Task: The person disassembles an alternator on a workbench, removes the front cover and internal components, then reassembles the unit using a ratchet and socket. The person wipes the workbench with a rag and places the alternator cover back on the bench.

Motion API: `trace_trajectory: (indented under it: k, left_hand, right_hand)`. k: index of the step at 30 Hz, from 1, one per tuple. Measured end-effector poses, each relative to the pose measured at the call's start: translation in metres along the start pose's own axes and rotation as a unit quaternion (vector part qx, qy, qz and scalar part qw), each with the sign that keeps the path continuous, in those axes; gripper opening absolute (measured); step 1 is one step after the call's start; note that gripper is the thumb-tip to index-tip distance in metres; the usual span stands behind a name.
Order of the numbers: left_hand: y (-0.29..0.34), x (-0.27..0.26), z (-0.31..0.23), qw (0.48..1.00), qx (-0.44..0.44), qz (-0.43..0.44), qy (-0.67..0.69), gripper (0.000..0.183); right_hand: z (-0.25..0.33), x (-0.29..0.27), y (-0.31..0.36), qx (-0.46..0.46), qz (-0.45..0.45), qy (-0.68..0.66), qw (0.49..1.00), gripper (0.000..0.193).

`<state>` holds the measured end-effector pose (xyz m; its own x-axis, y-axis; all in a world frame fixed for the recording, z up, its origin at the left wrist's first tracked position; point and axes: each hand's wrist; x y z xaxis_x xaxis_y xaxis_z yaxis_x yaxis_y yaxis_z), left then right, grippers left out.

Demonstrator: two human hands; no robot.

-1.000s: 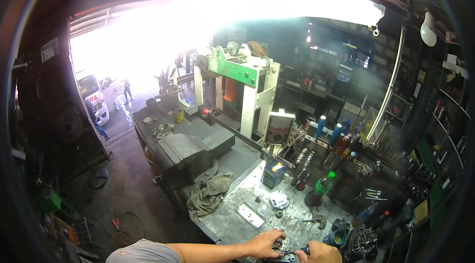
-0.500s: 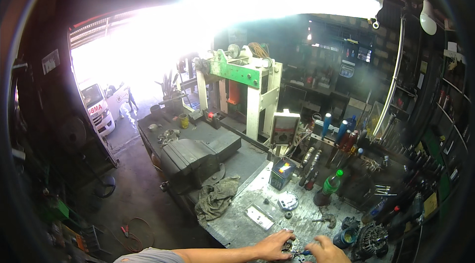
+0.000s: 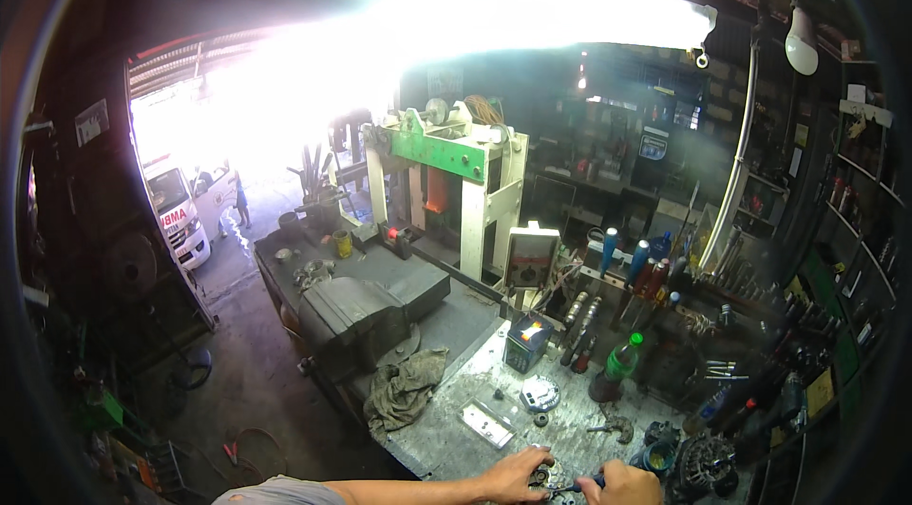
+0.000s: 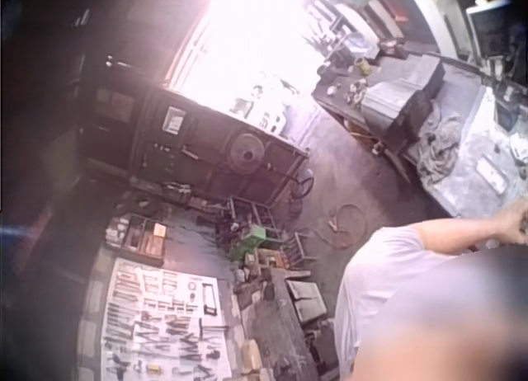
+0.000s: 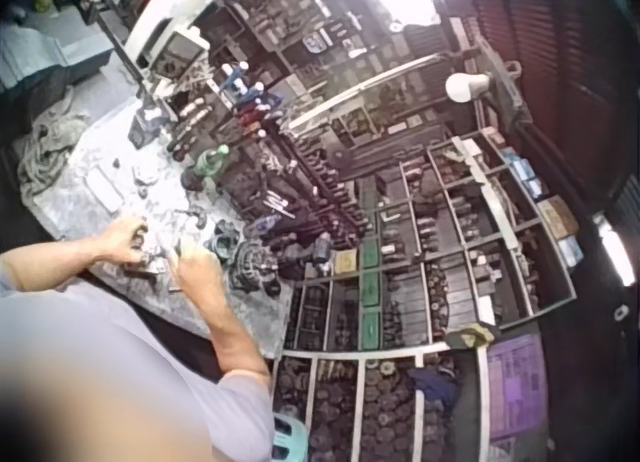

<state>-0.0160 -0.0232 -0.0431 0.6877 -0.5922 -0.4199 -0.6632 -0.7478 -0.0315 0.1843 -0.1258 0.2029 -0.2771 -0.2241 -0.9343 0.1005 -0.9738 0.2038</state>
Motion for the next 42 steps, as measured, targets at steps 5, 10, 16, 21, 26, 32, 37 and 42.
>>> trace_trajectory:
  k: [5,10,16,21,26,32,37,42]
  left_hand:
    - [0.005,-0.004,0.002,0.992,0.043,0.002,-0.115,0.074]
    - [0.004,-0.007,-0.006,0.992,0.03,0.015,-0.12,0.08]
    - [0.004,-0.011,-0.007,0.993,0.041,0.022,-0.109,0.074]
    - [0.002,-0.011,-0.003,0.993,0.036,0.048,-0.103,0.075]
    - [0.001,-0.001,-0.002,1.0,-0.024,0.015,-0.001,0.085]
    - [0.0,0.003,0.001,0.999,-0.038,0.005,0.013,0.082]
    - [-0.001,0.005,0.003,1.0,-0.028,0.004,-0.001,0.08]
    - [0.001,0.004,0.001,0.999,-0.034,0.0,0.009,0.079]
  right_hand:
    - [-0.005,0.009,0.005,-0.233,-0.153,-0.035,0.96,0.03]
    - [-0.012,0.022,0.005,-0.083,-0.115,-0.006,0.99,0.032]
    - [-0.012,0.025,0.006,-0.229,-0.135,-0.055,0.962,0.032]
    - [-0.002,0.022,0.012,-0.077,-0.103,0.023,0.991,0.021]
    - [-0.01,0.024,0.006,-0.175,-0.133,-0.052,0.974,0.025]
    - [-0.023,0.033,0.004,-0.105,-0.152,-0.032,0.982,0.041]
    - [-0.017,0.034,0.004,-0.059,-0.082,-0.041,0.994,0.041]
    - [-0.016,0.04,0.006,-0.062,-0.119,-0.039,0.99,0.032]
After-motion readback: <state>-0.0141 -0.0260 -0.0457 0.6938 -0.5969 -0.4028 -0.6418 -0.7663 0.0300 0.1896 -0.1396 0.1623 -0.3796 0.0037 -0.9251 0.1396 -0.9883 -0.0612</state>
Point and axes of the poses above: each hand's wrist, its own y-axis away from the middle knuckle, its own x-axis out of the palm, z = x × y, and after that the axes turned 7 degrees about z, right-handed
